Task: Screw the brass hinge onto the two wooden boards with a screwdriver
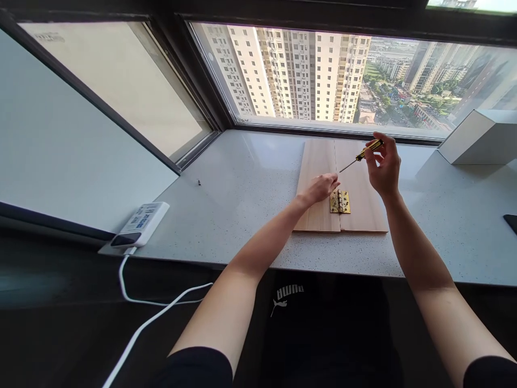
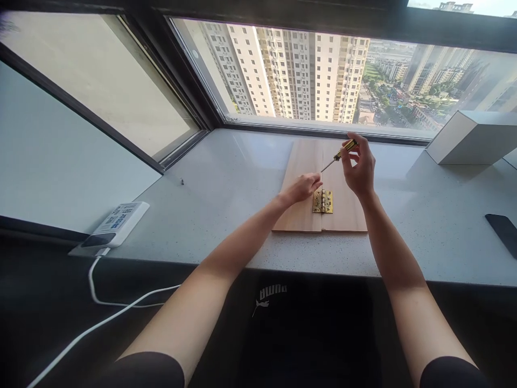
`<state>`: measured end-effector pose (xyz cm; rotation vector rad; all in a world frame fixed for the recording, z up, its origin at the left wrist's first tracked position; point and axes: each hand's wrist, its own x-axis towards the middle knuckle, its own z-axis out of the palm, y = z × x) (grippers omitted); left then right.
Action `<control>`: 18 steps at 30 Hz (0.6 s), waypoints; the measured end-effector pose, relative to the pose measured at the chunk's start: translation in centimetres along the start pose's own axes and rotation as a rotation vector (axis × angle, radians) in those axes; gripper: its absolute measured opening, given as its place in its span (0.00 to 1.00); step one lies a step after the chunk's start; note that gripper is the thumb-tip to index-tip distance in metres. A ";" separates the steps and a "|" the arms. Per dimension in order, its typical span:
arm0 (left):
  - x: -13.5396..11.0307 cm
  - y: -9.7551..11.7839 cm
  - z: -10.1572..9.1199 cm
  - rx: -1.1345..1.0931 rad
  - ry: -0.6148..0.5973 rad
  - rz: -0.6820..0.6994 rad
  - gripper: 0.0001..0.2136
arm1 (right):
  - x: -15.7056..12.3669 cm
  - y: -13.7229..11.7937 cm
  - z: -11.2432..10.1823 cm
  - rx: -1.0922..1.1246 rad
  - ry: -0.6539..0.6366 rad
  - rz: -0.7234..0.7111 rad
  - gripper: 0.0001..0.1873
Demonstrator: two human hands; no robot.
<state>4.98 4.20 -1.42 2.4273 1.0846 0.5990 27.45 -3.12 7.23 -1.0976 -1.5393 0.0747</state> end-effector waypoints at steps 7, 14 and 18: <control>2.3 -3.3 -1.2 -0.086 0.080 -0.235 0.10 | 0.3 0.0 1.4 0.084 -0.320 -0.104 0.21; 2.2 -3.9 -1.8 -0.144 0.074 -0.216 0.13 | -0.7 -0.3 2.5 0.065 -0.469 -0.099 0.20; -0.5 -3.8 -2.2 -0.115 0.116 -0.213 0.16 | -0.9 -0.2 3.0 0.075 -0.459 -0.118 0.19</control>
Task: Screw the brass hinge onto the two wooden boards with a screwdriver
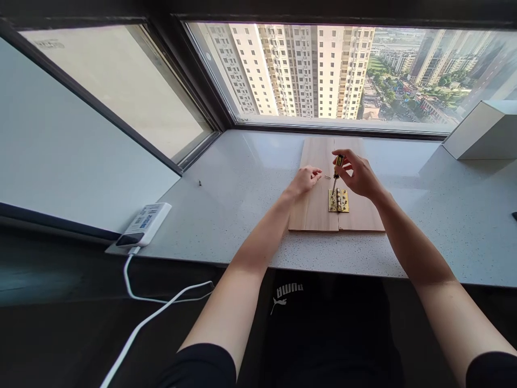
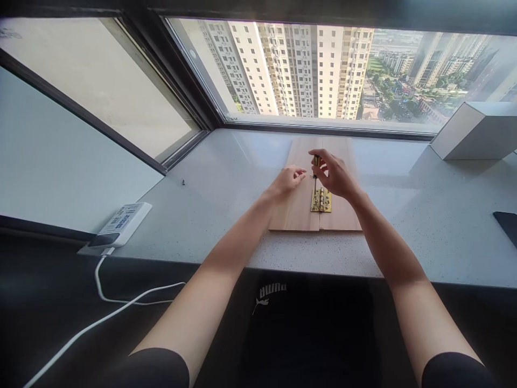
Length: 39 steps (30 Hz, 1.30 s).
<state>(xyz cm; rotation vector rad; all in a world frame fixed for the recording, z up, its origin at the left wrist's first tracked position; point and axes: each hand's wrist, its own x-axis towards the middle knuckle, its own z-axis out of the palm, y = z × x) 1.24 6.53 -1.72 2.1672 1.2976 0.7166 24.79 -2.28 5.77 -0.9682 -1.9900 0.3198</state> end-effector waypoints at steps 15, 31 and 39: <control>-4.8 1.8 1.6 -0.187 -0.146 0.148 0.12 | -0.3 0.0 0.5 -0.057 0.003 0.007 0.18; -4.3 1.3 2.7 -0.208 -0.108 0.287 0.07 | -0.5 -0.4 1.4 -0.046 0.092 -0.090 0.14; -4.0 1.0 2.9 -0.208 -0.118 0.290 0.06 | -0.5 -0.4 2.4 -0.064 0.310 0.007 0.10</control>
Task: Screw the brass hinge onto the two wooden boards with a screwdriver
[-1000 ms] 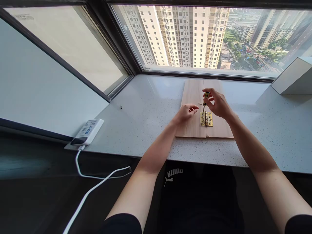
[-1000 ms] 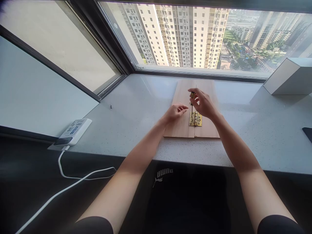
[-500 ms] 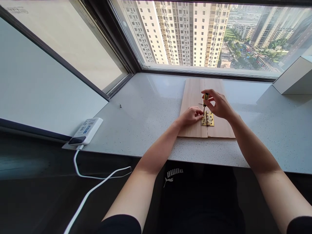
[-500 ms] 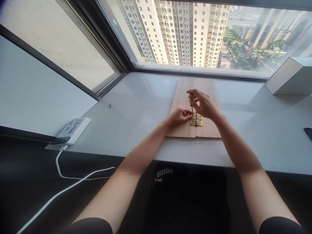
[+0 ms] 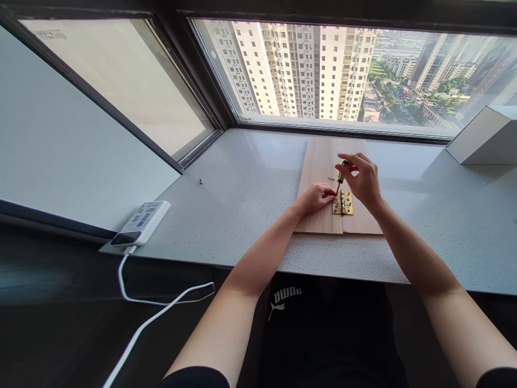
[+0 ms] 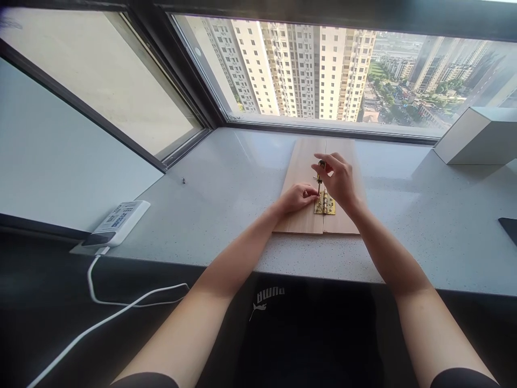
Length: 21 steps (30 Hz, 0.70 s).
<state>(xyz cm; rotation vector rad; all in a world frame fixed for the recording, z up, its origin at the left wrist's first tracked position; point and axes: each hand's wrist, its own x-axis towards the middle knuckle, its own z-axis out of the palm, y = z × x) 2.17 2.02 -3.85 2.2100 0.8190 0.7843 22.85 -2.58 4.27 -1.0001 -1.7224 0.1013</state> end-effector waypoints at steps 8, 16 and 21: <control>-0.1 -0.3 0.1 -0.007 0.017 0.019 0.05 | -0.5 -0.8 1.1 0.121 0.086 0.093 0.22; -0.2 -0.3 0.0 0.004 0.014 0.026 0.04 | 0.2 -0.4 0.1 0.227 -0.118 0.092 0.16; -0.2 -0.2 -0.1 0.006 0.010 0.004 0.05 | 0.2 0.3 0.2 0.037 -0.006 0.042 0.21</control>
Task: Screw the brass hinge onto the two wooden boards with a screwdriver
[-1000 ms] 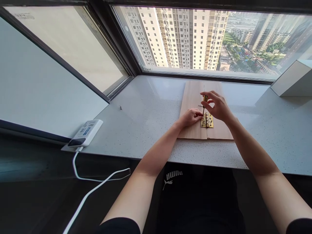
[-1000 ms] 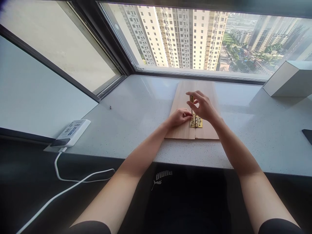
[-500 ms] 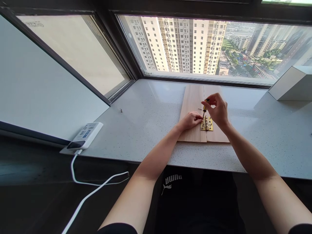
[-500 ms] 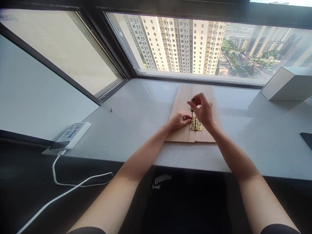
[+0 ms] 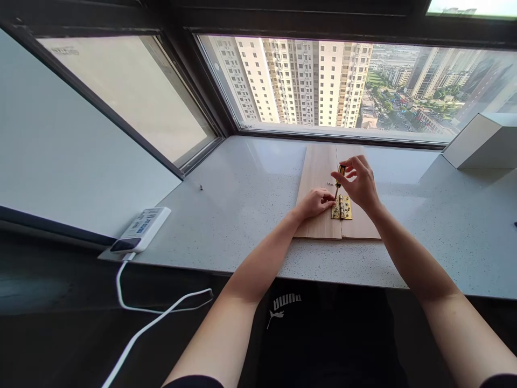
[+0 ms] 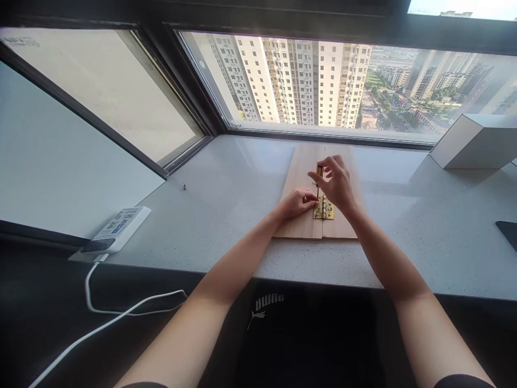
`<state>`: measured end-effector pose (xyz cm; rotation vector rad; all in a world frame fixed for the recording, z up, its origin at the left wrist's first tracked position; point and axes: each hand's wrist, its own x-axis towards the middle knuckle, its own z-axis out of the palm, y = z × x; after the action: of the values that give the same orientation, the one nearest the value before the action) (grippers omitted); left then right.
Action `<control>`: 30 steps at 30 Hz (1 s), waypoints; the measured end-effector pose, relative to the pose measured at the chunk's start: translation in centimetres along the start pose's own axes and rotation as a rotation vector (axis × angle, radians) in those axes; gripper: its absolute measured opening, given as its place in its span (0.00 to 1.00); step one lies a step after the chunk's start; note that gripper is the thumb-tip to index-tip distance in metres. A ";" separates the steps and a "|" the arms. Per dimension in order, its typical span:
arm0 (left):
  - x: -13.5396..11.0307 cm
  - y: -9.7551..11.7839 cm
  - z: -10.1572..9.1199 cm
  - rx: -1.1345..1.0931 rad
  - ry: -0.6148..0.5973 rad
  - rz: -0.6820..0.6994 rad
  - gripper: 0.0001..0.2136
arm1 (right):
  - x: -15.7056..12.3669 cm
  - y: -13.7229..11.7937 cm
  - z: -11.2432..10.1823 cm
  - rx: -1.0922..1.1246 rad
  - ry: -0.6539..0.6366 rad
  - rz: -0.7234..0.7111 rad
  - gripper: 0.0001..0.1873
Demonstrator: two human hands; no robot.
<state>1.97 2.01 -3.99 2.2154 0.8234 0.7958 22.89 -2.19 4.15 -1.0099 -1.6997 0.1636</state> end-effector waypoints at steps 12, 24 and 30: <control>0.1 0.0 0.1 0.002 0.000 0.009 0.04 | 0.1 -1.1 -0.4 0.142 -0.133 -0.002 0.07; 0.0 0.4 -0.1 -0.004 -0.006 0.001 0.05 | -0.3 -1.5 0.6 0.089 -0.002 -0.033 0.05; 0.0 0.2 0.0 0.034 -0.013 0.009 0.04 | 0.1 -0.9 -0.2 0.170 -0.140 0.024 0.13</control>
<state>2.01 1.90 -3.85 2.2536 0.8269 0.7759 22.61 -2.77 4.76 -0.9094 -1.7675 0.3963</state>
